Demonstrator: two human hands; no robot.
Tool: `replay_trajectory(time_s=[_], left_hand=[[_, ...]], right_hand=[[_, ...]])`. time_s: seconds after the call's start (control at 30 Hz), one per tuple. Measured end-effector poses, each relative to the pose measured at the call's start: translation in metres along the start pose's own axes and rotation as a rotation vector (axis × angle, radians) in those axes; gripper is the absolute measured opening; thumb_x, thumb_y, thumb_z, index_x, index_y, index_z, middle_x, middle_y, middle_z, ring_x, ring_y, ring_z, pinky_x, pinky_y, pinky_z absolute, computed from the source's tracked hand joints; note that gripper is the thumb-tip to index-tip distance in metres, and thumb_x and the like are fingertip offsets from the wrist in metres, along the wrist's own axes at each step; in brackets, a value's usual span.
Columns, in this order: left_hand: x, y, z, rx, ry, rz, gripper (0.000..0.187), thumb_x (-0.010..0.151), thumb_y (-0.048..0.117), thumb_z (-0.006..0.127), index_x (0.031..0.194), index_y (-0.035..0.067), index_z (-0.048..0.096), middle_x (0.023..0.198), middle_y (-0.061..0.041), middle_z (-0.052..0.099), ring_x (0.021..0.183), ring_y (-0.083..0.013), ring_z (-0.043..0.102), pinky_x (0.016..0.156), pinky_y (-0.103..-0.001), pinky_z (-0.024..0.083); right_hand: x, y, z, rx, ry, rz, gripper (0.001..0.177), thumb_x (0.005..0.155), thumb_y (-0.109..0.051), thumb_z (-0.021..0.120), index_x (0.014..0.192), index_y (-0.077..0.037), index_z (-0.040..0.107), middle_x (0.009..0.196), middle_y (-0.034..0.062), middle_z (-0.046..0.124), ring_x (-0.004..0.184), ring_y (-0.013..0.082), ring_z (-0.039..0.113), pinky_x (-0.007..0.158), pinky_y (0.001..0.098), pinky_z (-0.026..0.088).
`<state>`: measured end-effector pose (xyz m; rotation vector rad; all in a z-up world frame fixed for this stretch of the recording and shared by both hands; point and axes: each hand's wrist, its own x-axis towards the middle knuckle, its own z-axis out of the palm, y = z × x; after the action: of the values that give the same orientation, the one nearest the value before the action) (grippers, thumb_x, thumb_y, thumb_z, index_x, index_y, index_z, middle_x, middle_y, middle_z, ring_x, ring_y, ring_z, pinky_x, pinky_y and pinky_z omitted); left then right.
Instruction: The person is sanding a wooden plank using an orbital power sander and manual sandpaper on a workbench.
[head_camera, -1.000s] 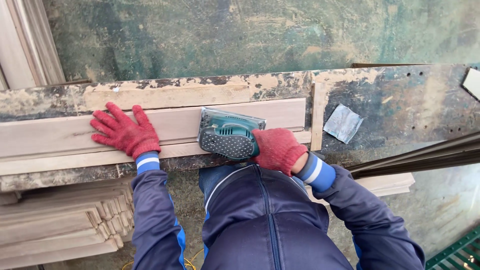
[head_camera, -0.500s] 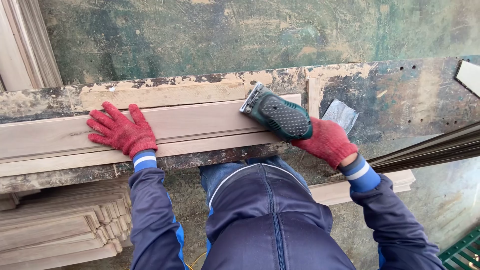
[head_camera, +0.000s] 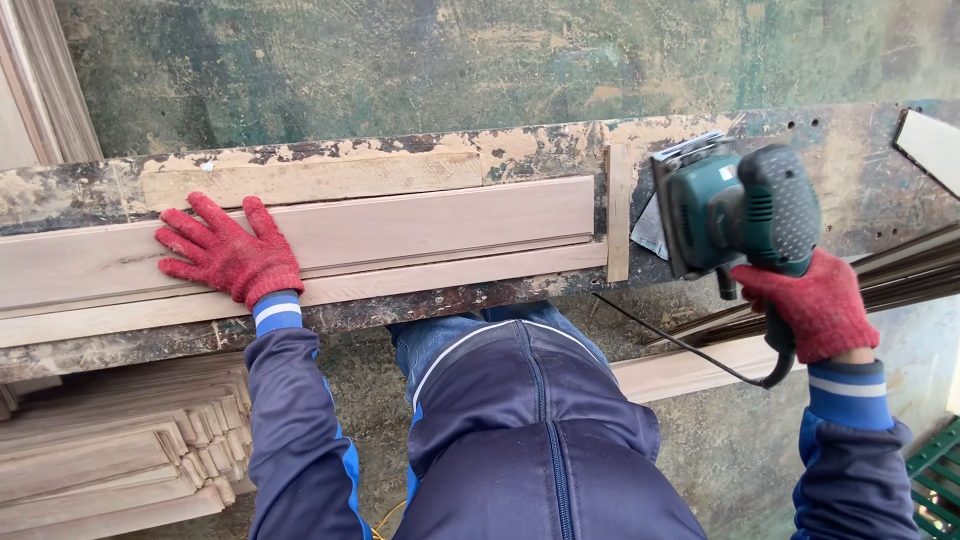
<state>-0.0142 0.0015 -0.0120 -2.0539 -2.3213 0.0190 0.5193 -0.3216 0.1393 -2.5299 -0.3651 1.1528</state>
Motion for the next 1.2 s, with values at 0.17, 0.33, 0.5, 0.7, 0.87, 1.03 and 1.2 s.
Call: replay_trajectory(time_s=[0.17, 0.33, 0.5, 0.7, 0.87, 1.03, 1.2], left_hand=[[-0.001, -0.001, 0.003, 0.002, 0.027, -0.001, 0.071, 0.114, 0.049, 0.055, 0.161, -0.003, 0.04, 0.162, -0.036, 0.022, 0.148, -0.0549, 0.014, 0.113, -0.075, 0.004], [0.001, 0.002, -0.002, -0.009, -0.002, -0.031, 0.071, 0.112, 0.048, 0.053, 0.161, -0.002, 0.039, 0.163, -0.035, 0.022, 0.148, -0.0535, 0.012, 0.114, -0.074, 0.003], [-0.001, 0.0, 0.0, 0.049, 0.004, 0.001, 0.068, 0.114, 0.044, 0.058, 0.16, -0.002, 0.04, 0.162, -0.036, 0.024, 0.147, -0.054, 0.014, 0.113, -0.075, 0.005], [-0.003, 0.009, -0.003, 0.002, -0.039, -0.021, 0.066, 0.12, 0.041, 0.055, 0.164, -0.004, 0.036, 0.164, -0.034, 0.015, 0.149, -0.0543, 0.009, 0.115, -0.073, 0.001], [-0.001, 0.002, 0.001, 0.029, -0.012, -0.022, 0.067, 0.118, 0.043, 0.056, 0.163, -0.005, 0.039, 0.163, -0.034, 0.018, 0.148, -0.0549, 0.013, 0.114, -0.074, 0.004], [0.003, 0.0, 0.011, 0.115, 0.002, -0.095, 0.07, 0.111, 0.05, 0.059, 0.161, 0.006, 0.04, 0.163, -0.03, 0.024, 0.15, -0.0479, 0.014, 0.117, -0.071, 0.008], [0.005, -0.002, 0.004, 0.158, -0.02, -0.131, 0.073, 0.105, 0.06, 0.059, 0.159, 0.015, 0.04, 0.164, -0.025, 0.031, 0.153, -0.0434, 0.018, 0.119, -0.071, 0.014]], right_hand=[[0.065, 0.068, -0.017, 0.202, 0.12, -0.053, 0.021, 0.091, -0.015, 0.08, 0.1, 0.0, 0.067, 0.077, 0.0111, 0.064, 0.059, 0.019, 0.058, 0.051, 0.0292, 0.048], [0.106, 0.105, -0.024, 0.386, 0.107, -0.025, 0.02, 0.093, -0.02, 0.079, 0.102, -0.005, 0.067, 0.078, 0.0053, 0.064, 0.061, 0.0142, 0.06, 0.052, 0.0236, 0.049], [0.111, 0.132, -0.006, 0.221, 0.283, -0.147, 0.031, 0.1, -0.022, 0.084, 0.112, -0.001, 0.065, 0.087, 0.008, 0.067, 0.07, 0.0143, 0.067, 0.056, 0.0248, 0.052], [0.076, 0.077, 0.101, -0.427, 0.737, -0.874, 0.067, 0.078, -0.004, 0.089, 0.139, 0.0, 0.062, 0.136, 0.0217, 0.06, 0.118, 0.0408, 0.059, 0.102, 0.0501, 0.049], [0.125, 0.101, 0.164, -0.491, 0.276, -0.546, 0.105, 0.078, -0.058, 0.082, 0.157, -0.002, 0.042, 0.155, 0.0295, 0.041, 0.138, 0.0441, 0.043, 0.114, 0.0488, 0.036], [0.15, 0.128, 0.169, -0.686, 0.485, -0.793, 0.073, 0.095, -0.041, 0.076, 0.148, 0.004, 0.055, 0.135, 0.0264, 0.063, 0.121, 0.0409, 0.062, 0.096, 0.0482, 0.055], [0.199, 0.176, 0.177, -0.778, 0.623, -0.557, 0.053, 0.107, -0.026, 0.058, 0.16, -0.021, 0.056, 0.109, 0.0185, 0.073, 0.085, 0.0452, 0.076, 0.073, 0.057, 0.062]])
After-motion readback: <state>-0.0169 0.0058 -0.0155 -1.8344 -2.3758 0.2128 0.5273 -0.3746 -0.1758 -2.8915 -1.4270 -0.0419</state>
